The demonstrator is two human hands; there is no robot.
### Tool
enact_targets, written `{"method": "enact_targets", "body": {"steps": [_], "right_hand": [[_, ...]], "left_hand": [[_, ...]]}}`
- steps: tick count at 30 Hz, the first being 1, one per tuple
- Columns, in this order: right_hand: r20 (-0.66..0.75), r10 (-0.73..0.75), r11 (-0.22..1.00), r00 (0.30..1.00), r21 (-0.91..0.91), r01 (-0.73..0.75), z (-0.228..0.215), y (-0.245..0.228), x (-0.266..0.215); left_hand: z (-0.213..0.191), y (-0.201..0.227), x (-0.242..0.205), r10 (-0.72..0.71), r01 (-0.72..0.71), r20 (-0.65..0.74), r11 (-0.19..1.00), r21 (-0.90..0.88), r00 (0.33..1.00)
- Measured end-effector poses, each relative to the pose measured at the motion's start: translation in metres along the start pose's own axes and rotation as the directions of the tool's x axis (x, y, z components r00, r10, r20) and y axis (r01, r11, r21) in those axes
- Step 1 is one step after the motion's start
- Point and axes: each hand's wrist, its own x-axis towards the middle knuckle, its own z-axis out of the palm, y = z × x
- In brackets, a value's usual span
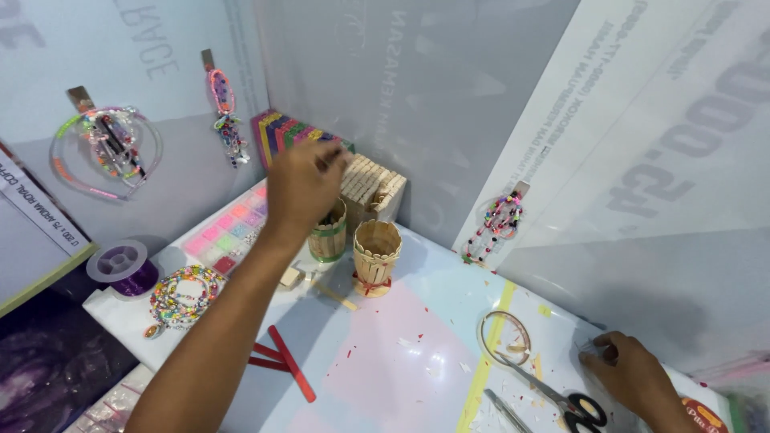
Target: Assembling a decorative container by gluing individual bamboo sticks onto a cylindrical frame.
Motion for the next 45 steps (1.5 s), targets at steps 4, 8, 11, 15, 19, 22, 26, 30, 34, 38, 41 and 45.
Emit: {"method": "enact_targets", "body": {"steps": [4, 8, 11, 15, 19, 22, 26, 30, 34, 38, 41, 45], "right_hand": [[0.025, 0.025, 1.000, 0.999, -0.020, -0.024, -0.002, -0.005, -0.004], [0.026, 0.008, 1.000, 1.000, -0.008, -0.008, -0.004, -0.007, -0.006], [0.039, 0.009, 1.000, 0.999, -0.006, -0.009, -0.006, -0.010, -0.011], [0.025, -0.013, 1.000, 1.000, 0.014, 0.013, -0.003, -0.004, -0.009], [0.029, 0.004, 1.000, 1.000, 0.029, -0.005, -0.006, -0.007, -0.012], [0.020, -0.024, 1.000, 1.000, 0.009, 0.024, -0.004, -0.004, -0.009], [0.035, -0.011, 1.000, 0.999, 0.027, 0.010, -0.007, -0.008, -0.013], [0.037, -0.002, 1.000, 0.999, 0.005, 0.001, -0.007, -0.009, -0.013], [0.047, 0.002, 1.000, 0.999, 0.013, -0.003, -0.007, -0.009, -0.011], [0.051, 0.004, 1.000, 0.999, -0.002, -0.004, -0.007, -0.009, -0.011], [0.042, -0.002, 1.000, 0.999, -0.006, 0.003, -0.004, -0.005, -0.008], [0.048, 0.009, 1.000, 0.999, -0.014, -0.008, -0.007, -0.007, -0.010]], "left_hand": [[-0.029, 0.038, 0.012, 0.116, -0.174, -0.279, 0.966, -0.193, 0.953], [-0.035, 0.068, 0.002, 0.028, -0.081, -0.133, 0.909, -0.409, 0.991], [-0.022, 0.069, -0.010, 0.062, -0.060, -0.011, 0.899, -0.433, 0.998], [-0.006, 0.067, -0.020, 0.003, 0.025, 0.069, 0.913, -0.408, 0.998], [0.003, 0.060, -0.022, -0.033, 0.075, 0.106, 0.904, -0.420, 0.994], [0.007, 0.052, -0.024, -0.093, 0.146, 0.163, 0.924, -0.354, 0.982], [0.000, 0.058, -0.022, -0.087, 0.139, 0.171, 0.937, -0.319, 0.981], [-0.008, 0.061, -0.016, -0.042, 0.087, 0.127, 0.923, -0.376, 0.991], [-0.010, 0.058, -0.014, -0.016, 0.048, 0.090, 0.928, -0.369, 0.996], [-0.007, 0.056, -0.012, -0.029, 0.066, 0.108, 0.932, -0.357, 0.994], [-0.003, 0.057, -0.013, -0.033, 0.073, 0.136, 0.951, -0.299, 0.990], [0.018, 0.042, -0.013, 0.043, -0.023, 0.146, 0.990, -0.136, 0.988]]}}
